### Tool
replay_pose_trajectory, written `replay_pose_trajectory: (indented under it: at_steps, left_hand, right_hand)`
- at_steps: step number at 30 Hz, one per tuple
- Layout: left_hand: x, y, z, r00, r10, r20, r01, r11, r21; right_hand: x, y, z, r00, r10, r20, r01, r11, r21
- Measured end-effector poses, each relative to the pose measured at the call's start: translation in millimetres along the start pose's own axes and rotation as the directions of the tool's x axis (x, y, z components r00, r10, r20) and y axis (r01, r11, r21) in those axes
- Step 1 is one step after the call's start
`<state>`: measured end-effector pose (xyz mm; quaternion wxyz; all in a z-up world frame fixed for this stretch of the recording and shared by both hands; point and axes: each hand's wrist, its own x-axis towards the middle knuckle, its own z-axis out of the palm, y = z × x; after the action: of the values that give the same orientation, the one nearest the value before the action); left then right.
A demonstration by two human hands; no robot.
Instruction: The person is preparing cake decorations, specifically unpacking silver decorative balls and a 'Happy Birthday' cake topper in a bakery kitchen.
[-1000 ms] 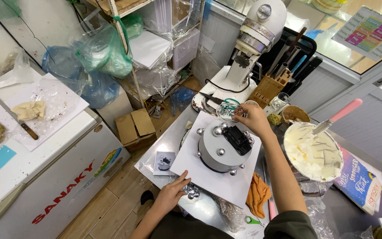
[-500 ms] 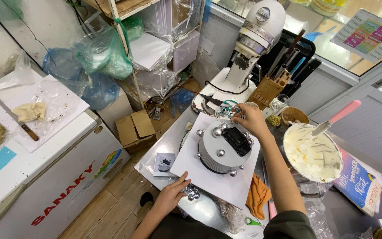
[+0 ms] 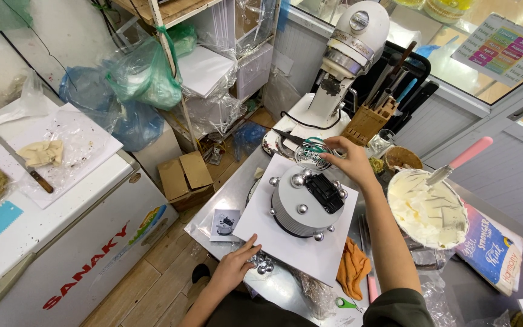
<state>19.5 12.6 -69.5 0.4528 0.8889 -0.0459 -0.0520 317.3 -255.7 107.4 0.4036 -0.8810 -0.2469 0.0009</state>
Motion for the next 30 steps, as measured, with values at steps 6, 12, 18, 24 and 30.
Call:
replay_pose_trajectory:
  at_steps: [6, 12, 18, 24, 30]
  left_hand:
    - [0, -1, 2, 1.0, 0.004, 0.003, -0.004, 1.0, 0.02]
    - [-7, 20, -20, 0.998, -0.052, 0.028, 0.054, 0.993, -0.103]
    - [-16, 40, -31, 0.992, -0.075, -0.099, 0.053, 0.977, -0.205]
    - [-22, 70, -12, 0.907, 0.277, -0.318, -0.318, 0.944, -0.085]
    - [-43, 89, 20, 0.951, 0.217, -0.219, -0.287, 0.884, -0.368]
  right_hand:
    - [-2, 3, 0, 0.999, -0.014, -0.052, 0.016, 0.999, 0.047]
    - [-43, -11, -3, 0.962, -0.101, -0.254, 0.117, 0.992, 0.048]
    - [-150, -66, 14, 0.999, -0.029, 0.023, 0.027, 0.998, 0.059]
    - [-226, -95, 66, 0.76, 0.041, 0.648, -0.147, 0.983, 0.109]
    - [-296, -65, 125, 0.875, 0.237, 0.421, -0.396, 0.852, 0.342]
